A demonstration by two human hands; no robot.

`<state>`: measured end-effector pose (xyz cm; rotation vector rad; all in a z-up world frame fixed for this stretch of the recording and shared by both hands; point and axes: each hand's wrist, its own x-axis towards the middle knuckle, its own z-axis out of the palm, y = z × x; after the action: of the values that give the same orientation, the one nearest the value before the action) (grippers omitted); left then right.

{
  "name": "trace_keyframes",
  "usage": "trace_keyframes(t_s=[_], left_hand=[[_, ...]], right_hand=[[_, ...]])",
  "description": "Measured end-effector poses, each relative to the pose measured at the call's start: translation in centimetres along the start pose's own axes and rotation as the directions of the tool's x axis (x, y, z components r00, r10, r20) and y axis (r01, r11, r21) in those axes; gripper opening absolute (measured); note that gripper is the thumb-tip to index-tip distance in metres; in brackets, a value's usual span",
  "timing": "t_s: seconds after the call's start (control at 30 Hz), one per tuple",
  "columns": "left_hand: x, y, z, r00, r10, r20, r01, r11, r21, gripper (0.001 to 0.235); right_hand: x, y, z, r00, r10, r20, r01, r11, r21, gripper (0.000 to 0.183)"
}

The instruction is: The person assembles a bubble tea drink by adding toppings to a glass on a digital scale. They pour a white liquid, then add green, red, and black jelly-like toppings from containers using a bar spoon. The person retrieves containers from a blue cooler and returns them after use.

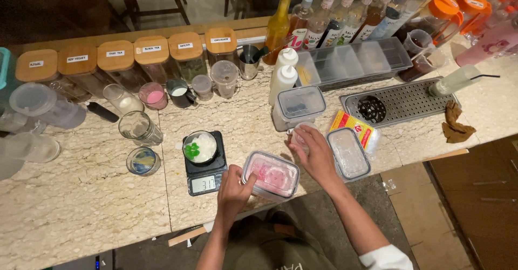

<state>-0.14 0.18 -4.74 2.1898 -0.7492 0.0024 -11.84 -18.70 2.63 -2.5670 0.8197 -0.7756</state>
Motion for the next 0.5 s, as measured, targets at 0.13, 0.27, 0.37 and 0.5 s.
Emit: trace_keyframes(t_s=[0.13, 0.27, 0.37, 0.5], left_hand=[[4.5, 2.5, -4.3, 0.729, -0.345, 0.592, 0.434, 0.901, -0.01, 0.057], [4.6, 1.5, -1.4, 0.707, -0.261, 0.657, 0.514, 0.827, -0.226, 0.052], [3.0, 2.4, -1.6, 0.739, -0.362, 0.568, 0.566, 0.79, -0.234, 0.047], [1.0, 2.4, -3.1, 0.681, -0.418, 0.602, 0.617, 0.77, -0.164, 0.056]], right_hand=[[-2.2, -4.2, -1.1, 0.956, 0.178, 0.234, -0.221, 0.961, 0.169, 0.041], [-3.2, -5.3, -0.4, 0.843, 0.373, 0.388, -0.424, 0.904, 0.054, 0.071], [-3.7, -5.8, -1.2, 0.8, 0.513, 0.31, -0.576, 0.802, 0.158, 0.072], [-5.9, -3.6, 0.4, 0.671, 0.65, 0.357, -0.741, 0.604, 0.293, 0.058]])
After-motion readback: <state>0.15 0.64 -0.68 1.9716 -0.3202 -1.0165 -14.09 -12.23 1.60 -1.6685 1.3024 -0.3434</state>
